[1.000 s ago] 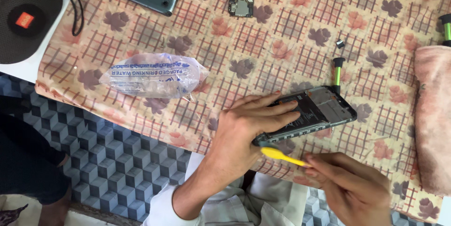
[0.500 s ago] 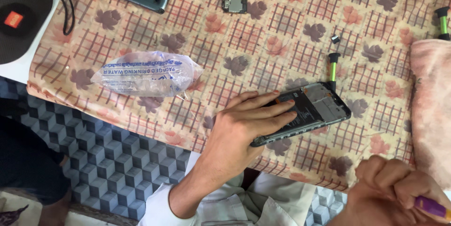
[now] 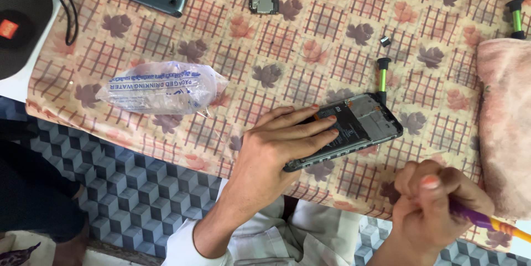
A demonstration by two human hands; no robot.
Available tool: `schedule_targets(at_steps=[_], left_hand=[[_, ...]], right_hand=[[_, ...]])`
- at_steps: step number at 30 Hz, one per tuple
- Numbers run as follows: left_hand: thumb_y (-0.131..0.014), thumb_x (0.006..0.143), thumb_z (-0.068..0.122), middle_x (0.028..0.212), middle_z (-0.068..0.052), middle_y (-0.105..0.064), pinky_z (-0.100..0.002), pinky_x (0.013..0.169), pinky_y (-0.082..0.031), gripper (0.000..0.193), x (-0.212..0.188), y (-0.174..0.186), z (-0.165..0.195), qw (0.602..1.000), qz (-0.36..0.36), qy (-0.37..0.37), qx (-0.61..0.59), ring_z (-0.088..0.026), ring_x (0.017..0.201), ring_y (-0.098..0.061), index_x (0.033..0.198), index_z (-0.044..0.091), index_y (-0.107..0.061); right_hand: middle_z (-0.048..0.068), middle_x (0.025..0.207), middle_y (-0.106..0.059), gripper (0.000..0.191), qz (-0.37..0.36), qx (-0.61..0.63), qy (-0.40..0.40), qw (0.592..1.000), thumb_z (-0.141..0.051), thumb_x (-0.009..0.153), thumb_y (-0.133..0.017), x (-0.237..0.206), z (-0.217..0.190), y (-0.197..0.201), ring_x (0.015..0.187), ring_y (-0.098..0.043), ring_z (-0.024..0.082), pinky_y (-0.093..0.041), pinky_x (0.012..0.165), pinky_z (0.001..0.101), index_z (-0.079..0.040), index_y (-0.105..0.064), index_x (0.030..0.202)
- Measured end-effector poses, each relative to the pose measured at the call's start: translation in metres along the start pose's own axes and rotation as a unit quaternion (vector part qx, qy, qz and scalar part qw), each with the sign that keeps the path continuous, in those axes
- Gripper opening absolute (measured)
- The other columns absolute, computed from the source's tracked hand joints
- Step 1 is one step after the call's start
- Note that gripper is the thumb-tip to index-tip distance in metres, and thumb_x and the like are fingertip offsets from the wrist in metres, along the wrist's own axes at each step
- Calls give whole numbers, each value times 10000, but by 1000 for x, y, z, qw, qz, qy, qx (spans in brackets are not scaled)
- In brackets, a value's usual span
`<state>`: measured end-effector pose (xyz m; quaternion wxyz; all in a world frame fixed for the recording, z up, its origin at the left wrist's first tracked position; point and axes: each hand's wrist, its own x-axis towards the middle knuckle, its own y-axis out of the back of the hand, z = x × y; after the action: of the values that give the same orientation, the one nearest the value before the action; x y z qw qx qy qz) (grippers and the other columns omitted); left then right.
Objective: The person uses a screwdriver and a plastic pry tool to remove screws and pry open the back cover of a smartphone. They then use a toothbrush to clean the interior edges and components before setting the tools down.
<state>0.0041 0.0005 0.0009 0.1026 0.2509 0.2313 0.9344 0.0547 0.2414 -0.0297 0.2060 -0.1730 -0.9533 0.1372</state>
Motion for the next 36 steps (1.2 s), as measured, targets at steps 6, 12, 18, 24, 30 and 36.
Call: schedule_targets(at_steps=[6, 12, 18, 24, 30, 36], left_hand=[[-751, 800, 23, 1272, -70, -741, -423, 1147, -492, 369, 3, 0, 1, 1000, 9, 0, -4, -280, 1298, -671, 1161, 97, -767], [-757, 807, 43, 1285, -85, -737, -429, 1140, -496, 364, 2, 0, 0, 1000, 13, 2, -9, -293, 1297, -673, 1168, 93, -768], [-771, 810, 57, 1271, -81, -739, -435, 1138, -492, 352, 3, 0, 0, 1000, 16, 13, -21, -293, 1295, -671, 1159, 98, -771], [-714, 707, -48, 1270, -95, -744, -422, 1121, -506, 477, 3, 3, 2, 998, 22, 29, -42, -307, 1309, -670, 1167, 69, -763], [-694, 699, -64, 1263, -95, -750, -415, 1118, -515, 495, 4, 1, 3, 998, 29, 34, -40, -298, 1307, -673, 1169, 76, -764], [-673, 668, -71, 1258, -104, -749, -419, 1108, -518, 532, 3, 2, 2, 998, 22, 36, -42, -310, 1319, -666, 1175, 64, -757]], right_hand=[[83, 682, -630, 162, -86, -75, 30, 993, -39, 918, -759, -9, 1, 5, 505, -491, 98, -386, 499, 224, 50, -638, 858], [101, 859, -718, 129, -9, -288, 42, 957, 9, 992, -784, -14, 2, 5, 623, -575, 60, -420, 603, 169, 85, -729, 1080], [79, 796, -695, 228, 15, -511, -29, 859, -68, 931, -873, 25, -15, -18, 624, -603, 73, -468, 568, 215, 57, -744, 1072], [86, 687, -661, 263, -58, -561, -116, 817, -122, 844, -833, 50, -30, -37, 563, -559, 103, -444, 490, 285, 46, -715, 1007], [74, 617, -645, 318, -67, -593, -80, 799, -192, 793, -844, 59, -31, -64, 497, -599, 131, -453, 475, 308, 29, -718, 984], [97, 584, -607, 183, -55, -595, -85, 797, -113, 773, -800, 59, -28, -57, 471, -555, 188, -428, 481, 336, 6, -752, 905]])
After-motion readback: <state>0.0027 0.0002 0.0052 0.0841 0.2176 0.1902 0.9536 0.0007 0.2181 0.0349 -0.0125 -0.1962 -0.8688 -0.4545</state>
